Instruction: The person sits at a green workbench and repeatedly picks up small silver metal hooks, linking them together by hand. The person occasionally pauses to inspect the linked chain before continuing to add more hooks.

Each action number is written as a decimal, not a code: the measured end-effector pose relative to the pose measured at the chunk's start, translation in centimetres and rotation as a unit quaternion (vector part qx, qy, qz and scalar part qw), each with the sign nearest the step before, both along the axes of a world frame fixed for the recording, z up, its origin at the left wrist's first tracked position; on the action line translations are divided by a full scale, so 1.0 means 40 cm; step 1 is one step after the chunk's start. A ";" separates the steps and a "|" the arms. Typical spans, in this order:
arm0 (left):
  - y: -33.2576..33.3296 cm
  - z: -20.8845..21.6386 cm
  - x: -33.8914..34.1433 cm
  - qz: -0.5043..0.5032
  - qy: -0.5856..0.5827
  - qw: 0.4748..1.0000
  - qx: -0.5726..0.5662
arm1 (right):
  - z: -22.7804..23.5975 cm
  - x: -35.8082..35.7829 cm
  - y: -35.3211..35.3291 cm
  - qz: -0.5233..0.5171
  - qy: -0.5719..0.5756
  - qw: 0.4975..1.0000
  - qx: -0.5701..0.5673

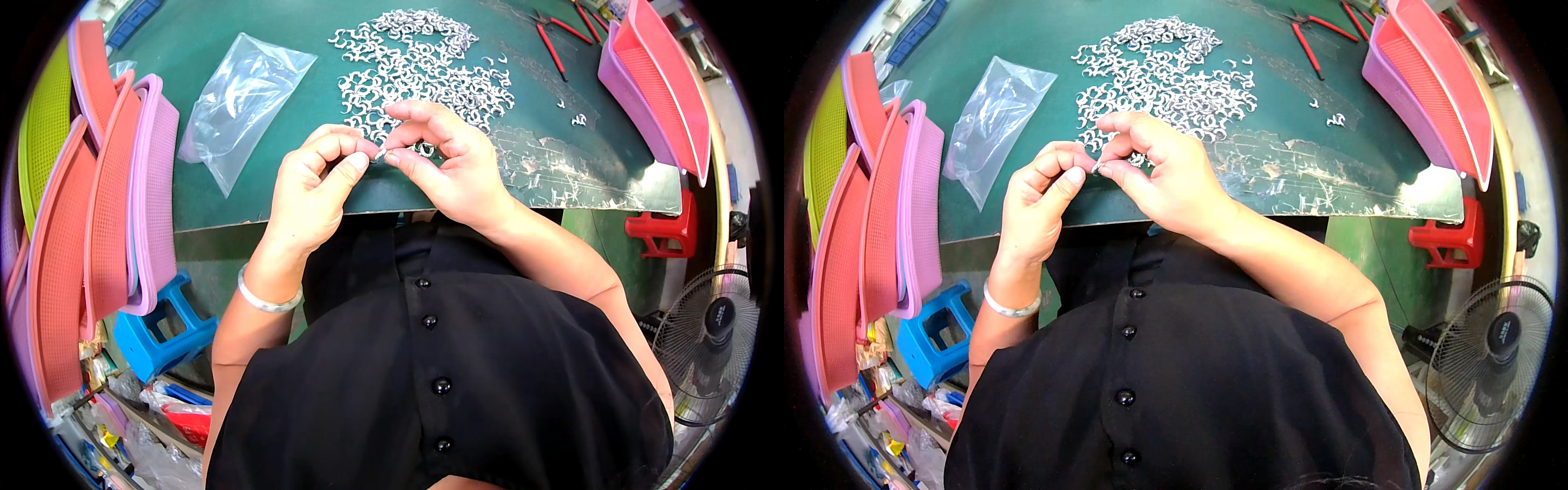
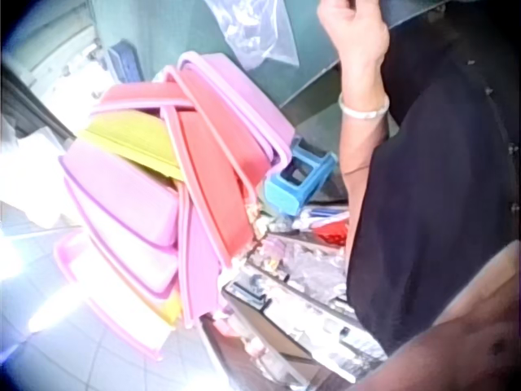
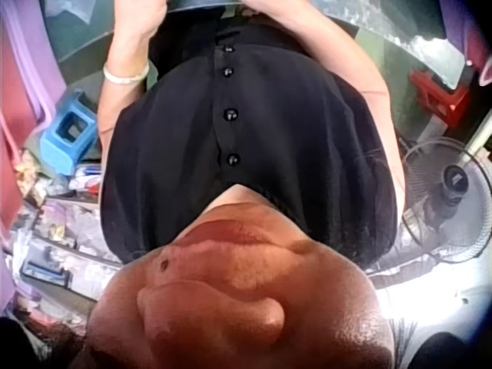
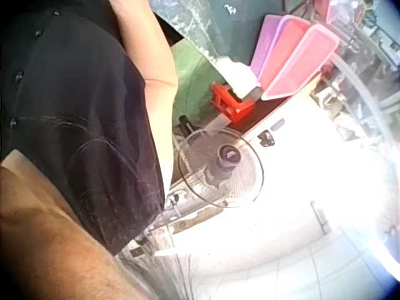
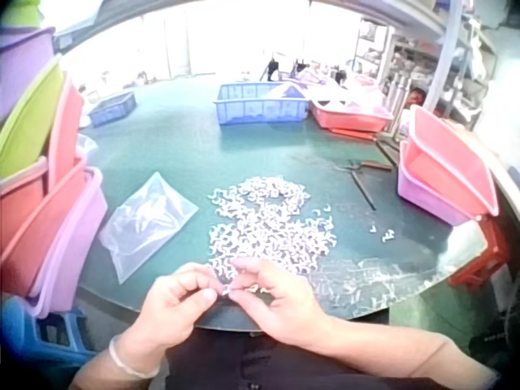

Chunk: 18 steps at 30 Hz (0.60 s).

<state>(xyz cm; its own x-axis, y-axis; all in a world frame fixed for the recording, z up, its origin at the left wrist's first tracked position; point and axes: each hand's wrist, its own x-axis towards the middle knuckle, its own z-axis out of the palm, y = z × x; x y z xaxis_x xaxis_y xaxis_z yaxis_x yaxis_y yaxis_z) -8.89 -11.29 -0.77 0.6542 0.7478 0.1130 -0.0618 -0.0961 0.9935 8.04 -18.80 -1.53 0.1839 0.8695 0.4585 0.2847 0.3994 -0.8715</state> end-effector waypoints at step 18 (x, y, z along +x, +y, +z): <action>-0.001 -0.007 0.015 0.016 0.002 1.000 -0.014 | -0.001 0.004 0.000 0.034 0.120 0.988 -0.087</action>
<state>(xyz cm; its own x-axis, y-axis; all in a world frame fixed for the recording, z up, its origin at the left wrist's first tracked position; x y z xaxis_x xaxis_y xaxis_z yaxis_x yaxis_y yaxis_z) -8.28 -11.32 -1.07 0.6310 0.7706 0.0893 -0.0555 -0.0700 0.9960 8.19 -18.82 -1.56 0.2080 0.9453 0.2512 0.0386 0.2487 -0.9678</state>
